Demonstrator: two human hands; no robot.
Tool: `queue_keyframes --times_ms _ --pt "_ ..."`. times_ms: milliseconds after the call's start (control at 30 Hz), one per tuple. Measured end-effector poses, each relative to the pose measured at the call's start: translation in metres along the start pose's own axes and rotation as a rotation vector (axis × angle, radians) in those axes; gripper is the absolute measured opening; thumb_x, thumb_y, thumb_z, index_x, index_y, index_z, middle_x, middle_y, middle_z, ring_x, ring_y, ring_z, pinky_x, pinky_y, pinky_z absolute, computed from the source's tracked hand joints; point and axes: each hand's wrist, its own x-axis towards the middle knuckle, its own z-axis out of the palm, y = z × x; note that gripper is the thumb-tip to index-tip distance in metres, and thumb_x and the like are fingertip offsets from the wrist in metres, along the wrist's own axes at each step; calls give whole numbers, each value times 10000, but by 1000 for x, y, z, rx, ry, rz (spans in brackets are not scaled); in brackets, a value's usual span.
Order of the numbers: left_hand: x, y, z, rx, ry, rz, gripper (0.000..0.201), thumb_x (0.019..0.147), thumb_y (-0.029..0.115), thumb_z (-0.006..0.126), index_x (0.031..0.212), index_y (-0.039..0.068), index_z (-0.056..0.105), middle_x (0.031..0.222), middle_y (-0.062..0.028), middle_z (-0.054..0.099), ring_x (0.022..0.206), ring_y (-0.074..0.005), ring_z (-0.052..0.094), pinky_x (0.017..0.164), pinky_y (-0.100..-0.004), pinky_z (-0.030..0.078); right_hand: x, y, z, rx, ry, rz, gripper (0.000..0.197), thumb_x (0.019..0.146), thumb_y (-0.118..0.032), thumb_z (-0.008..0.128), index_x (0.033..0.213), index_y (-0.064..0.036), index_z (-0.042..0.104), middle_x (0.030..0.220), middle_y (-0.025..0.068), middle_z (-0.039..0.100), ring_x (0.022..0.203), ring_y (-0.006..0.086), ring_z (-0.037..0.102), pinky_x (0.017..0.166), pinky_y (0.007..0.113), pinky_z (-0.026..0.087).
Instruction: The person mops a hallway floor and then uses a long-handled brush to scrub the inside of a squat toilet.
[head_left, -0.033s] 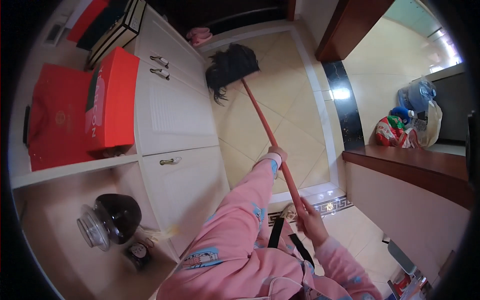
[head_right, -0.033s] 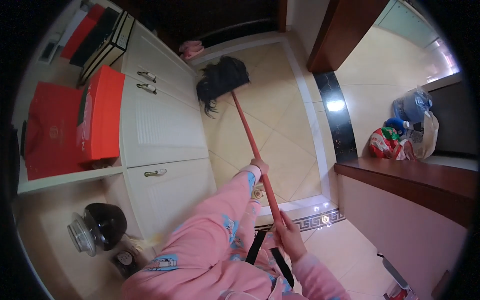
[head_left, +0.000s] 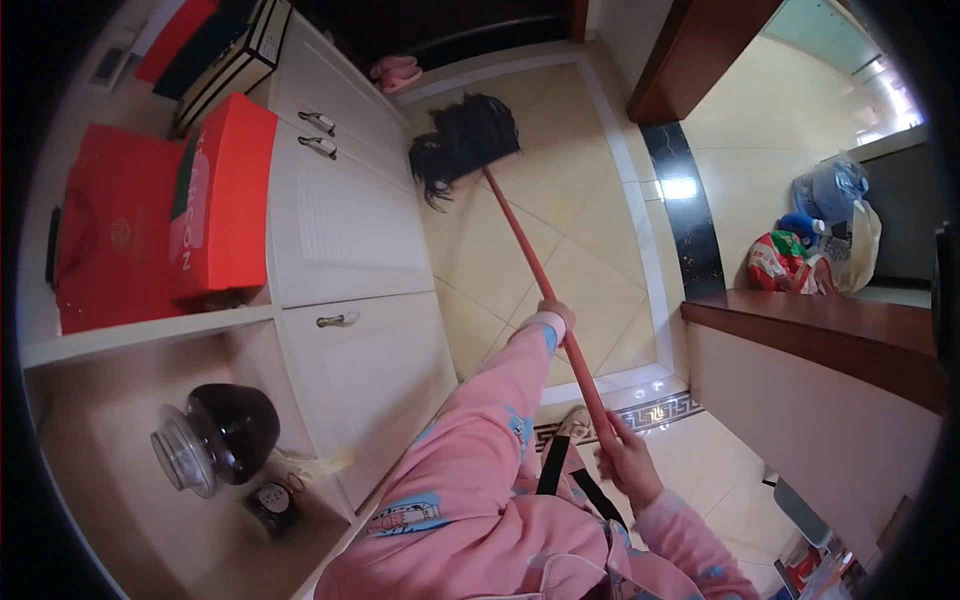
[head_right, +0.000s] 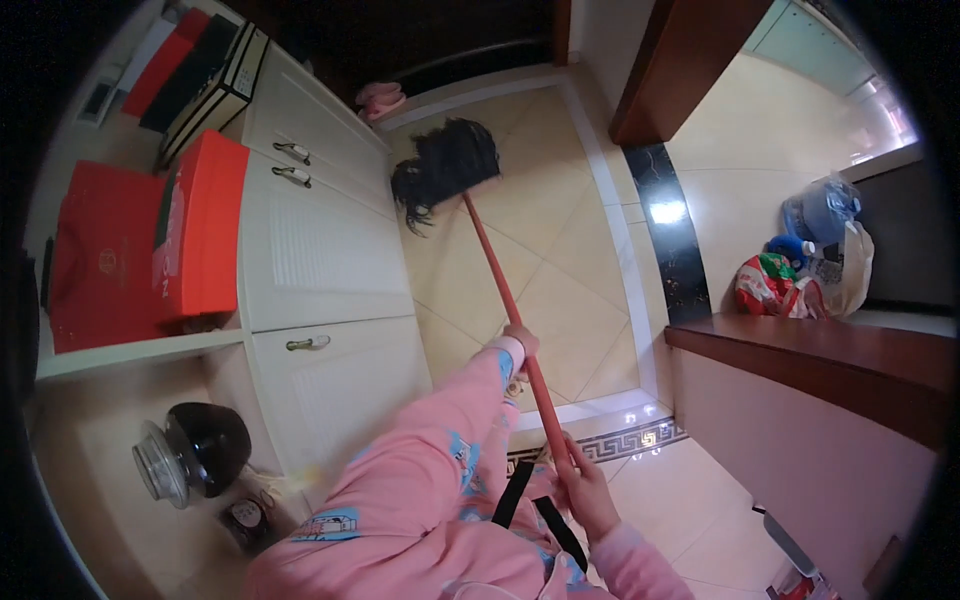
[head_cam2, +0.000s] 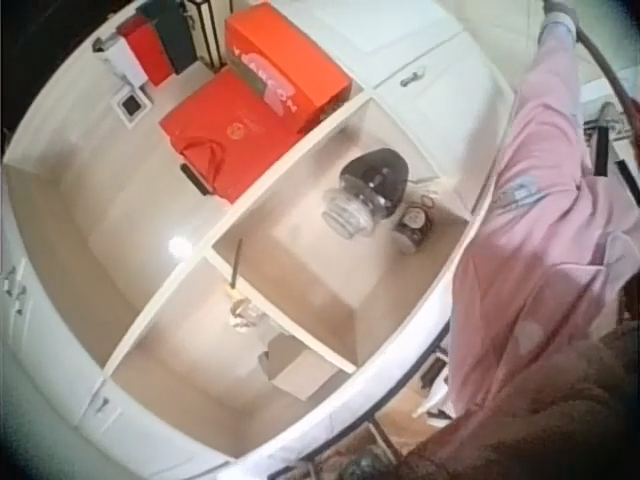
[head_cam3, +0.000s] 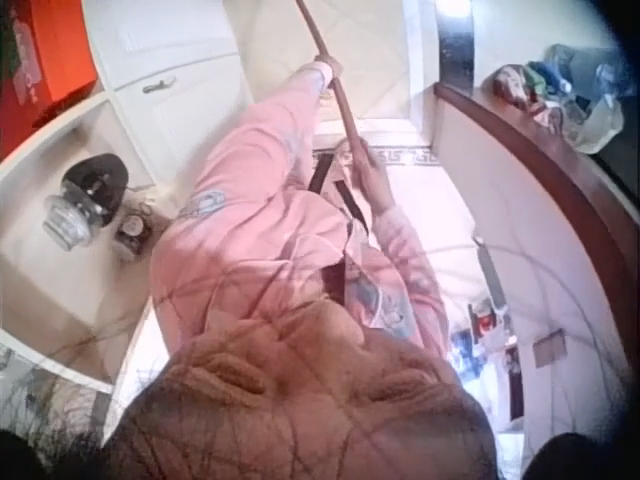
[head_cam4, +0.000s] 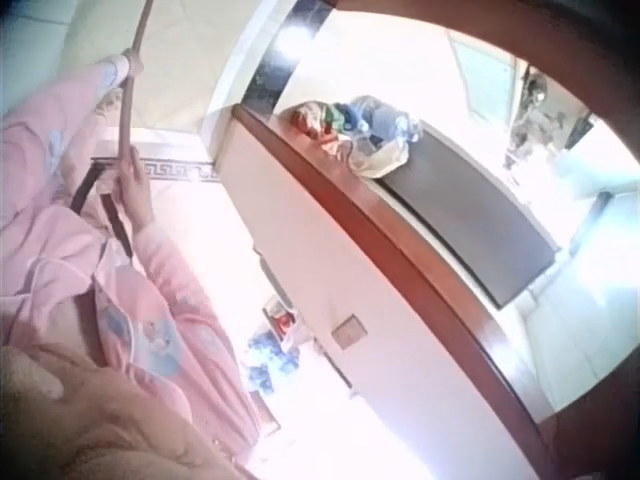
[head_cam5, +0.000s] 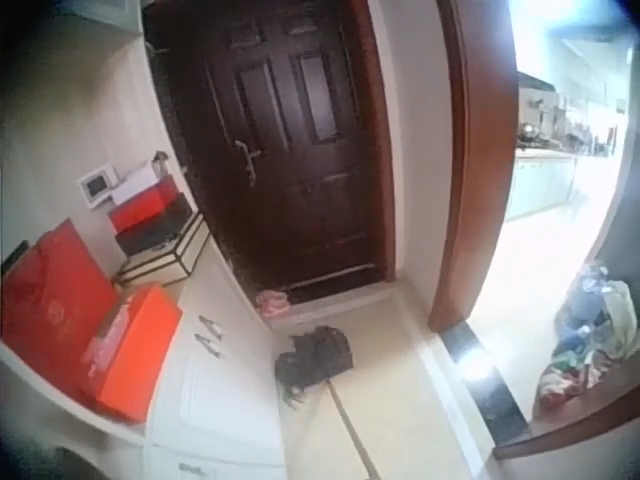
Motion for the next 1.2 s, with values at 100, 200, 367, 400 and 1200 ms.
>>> queue_keyframes --times_ms 100,200,367,400,1200 --pt "-33 48 82 -670 -35 -205 332 819 277 481 775 -44 553 675 -186 595 534 -297 602 433 -408 507 -96 23 -48 5 140 113 455 884 -189 511 1302 -75 371 593 2 462 451 93 433 401 226 349" --pt "-79 86 183 -727 -283 -69 543 817 494 481 827 -47 527 662 -166 558 459 -270 563 339 -406 451 -188 65 -90 -170 261 97 471 868 -173 533 1289 -22 386 898 61 580 764 97 543 669 218 449" --pt "-158 136 335 -655 -451 131 484 784 449 519 815 -29 585 682 -178 577 474 -270 560 431 -362 498 -254 96 -127 -315 360 140 472 868 -174 536 1290 -22 387 931 70 577 800 104 542 702 225 447" --pt "-170 147 334 -658 -448 59 399 765 371 547 798 -24 598 714 -178 596 502 -264 582 461 -347 510 -258 100 -131 -319 375 146 473 868 -174 536 1290 -22 387 938 72 577 808 105 542 708 227 446" --pt "-6 31 -157 -1658 486 -181 289 803 113 531 1002 57 330 726 -98 460 451 -178 485 392 -343 493 121 -190 71 110 -83 53 506 864 -163 519 1330 -166 323 645 54 485 456 115 417 381 237 331"
